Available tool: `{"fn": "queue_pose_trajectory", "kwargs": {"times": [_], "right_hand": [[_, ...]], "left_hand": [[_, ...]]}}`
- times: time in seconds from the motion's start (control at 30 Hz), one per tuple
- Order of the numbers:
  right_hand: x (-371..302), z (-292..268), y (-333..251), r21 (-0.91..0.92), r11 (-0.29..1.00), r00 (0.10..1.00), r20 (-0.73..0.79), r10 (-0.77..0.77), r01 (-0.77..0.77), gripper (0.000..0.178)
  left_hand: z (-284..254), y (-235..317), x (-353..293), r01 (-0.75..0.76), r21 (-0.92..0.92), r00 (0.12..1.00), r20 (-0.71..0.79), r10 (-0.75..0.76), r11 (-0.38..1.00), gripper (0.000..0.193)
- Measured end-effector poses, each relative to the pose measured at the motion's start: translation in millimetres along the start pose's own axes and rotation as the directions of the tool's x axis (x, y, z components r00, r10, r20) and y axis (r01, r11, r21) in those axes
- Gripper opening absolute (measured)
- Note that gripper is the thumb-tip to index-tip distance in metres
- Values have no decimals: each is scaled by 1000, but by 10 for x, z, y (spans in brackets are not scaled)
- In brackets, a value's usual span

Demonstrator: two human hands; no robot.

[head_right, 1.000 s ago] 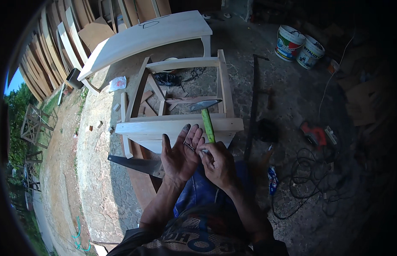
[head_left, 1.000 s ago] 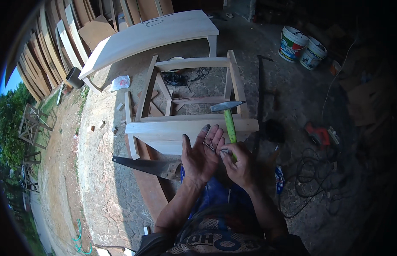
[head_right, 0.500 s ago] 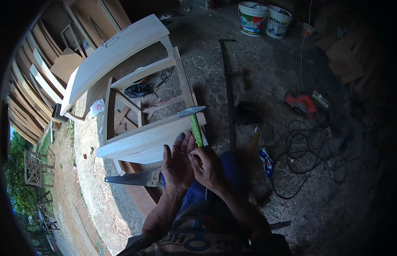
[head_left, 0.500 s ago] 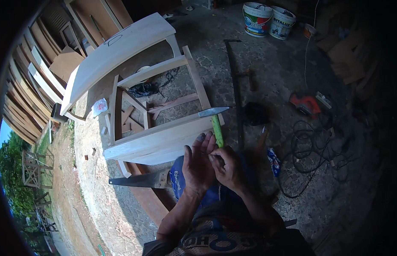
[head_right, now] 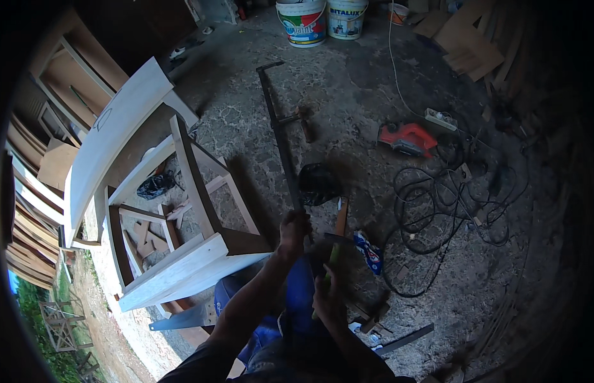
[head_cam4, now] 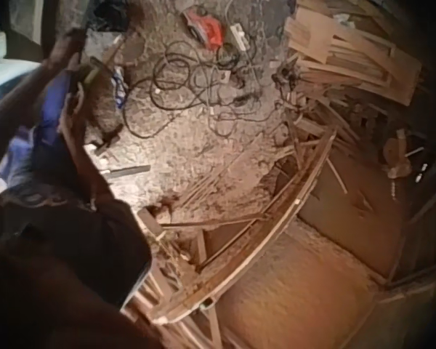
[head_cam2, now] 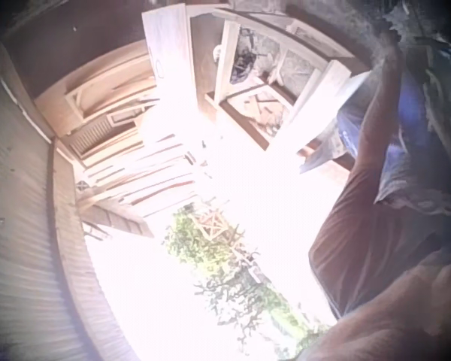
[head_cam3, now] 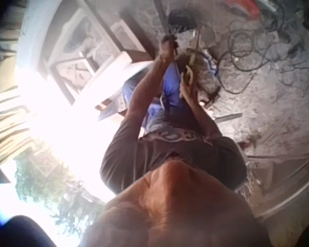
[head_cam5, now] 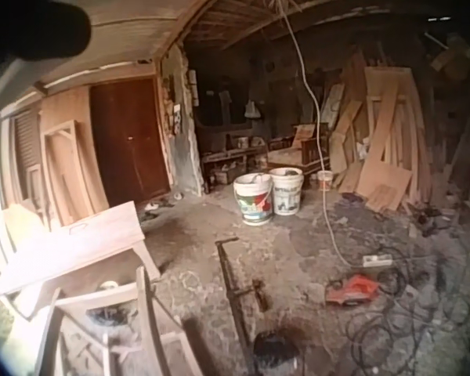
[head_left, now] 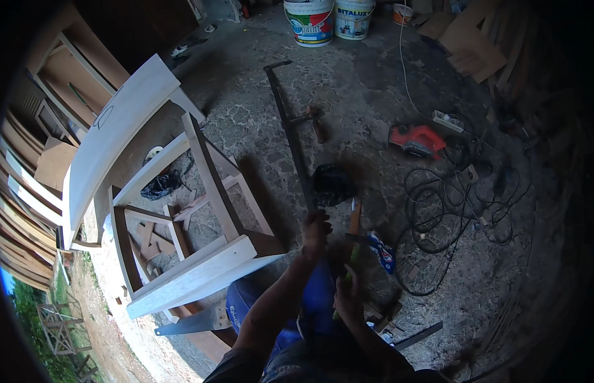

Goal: The person cuts a wooden strip with a hand saw, applies glue to the strip, and attaches it to a wooden frame. They then use a hammer to drive nails into the joint to secure the piece.

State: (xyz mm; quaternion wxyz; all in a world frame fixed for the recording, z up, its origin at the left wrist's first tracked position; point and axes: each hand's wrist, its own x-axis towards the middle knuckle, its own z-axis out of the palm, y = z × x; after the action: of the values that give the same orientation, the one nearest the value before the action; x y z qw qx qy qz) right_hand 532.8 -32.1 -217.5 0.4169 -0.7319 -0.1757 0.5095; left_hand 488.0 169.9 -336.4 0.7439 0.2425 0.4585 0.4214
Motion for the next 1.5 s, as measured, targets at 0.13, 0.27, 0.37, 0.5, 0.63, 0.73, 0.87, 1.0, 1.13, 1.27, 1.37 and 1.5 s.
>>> {"fn": "queue_pose_trajectory", "kwargs": {"times": [0.13,0.27,0.37,0.5,0.63,0.73,0.87,1.0,1.13,1.27,1.37,1.5], "right_hand": [[128,50,290,-95,988,986,128,-106,119,53],[311,61,468,-330,904,962,113,-250,274,58],[420,55,555,-316,919,972,61,-227,235,62],[472,105,642,-175,978,993,21,-115,117,63],[531,161,491,-169,945,955,-48,-292,280,58],[580,148,453,-239,870,889,-50,-455,431,56],[529,158,823,-104,978,984,9,-181,180,56],[513,177,731,-36,997,998,24,62,-61,55],[500,159,870,-148,987,997,66,-45,54,56],[315,200,247,-71,988,982,120,147,-139,57],[363,276,414,139,988,991,122,53,-70,50],[328,332,284,98,995,980,200,15,-36,49]], "left_hand": [[271,-64,1173,-64,612,964,-166,208,788,25],[225,-104,1839,-50,939,945,-66,320,342,32],[311,-68,1942,39,995,984,-54,168,90,34],[532,108,1862,62,995,985,-50,162,-72,30],[385,-10,2139,4,986,997,8,74,-169,31],[302,-70,2209,9,981,997,5,74,-195,28],[383,-68,2187,-66,995,986,77,146,-79,24],[450,-121,2056,-204,963,926,249,285,-177,25],[451,104,1671,-140,990,922,121,368,27,26],[612,35,1345,-227,814,922,2,387,535,33],[746,-18,773,-306,732,871,-43,490,608,30],[382,-34,788,-227,751,835,-178,521,620,33]]}}
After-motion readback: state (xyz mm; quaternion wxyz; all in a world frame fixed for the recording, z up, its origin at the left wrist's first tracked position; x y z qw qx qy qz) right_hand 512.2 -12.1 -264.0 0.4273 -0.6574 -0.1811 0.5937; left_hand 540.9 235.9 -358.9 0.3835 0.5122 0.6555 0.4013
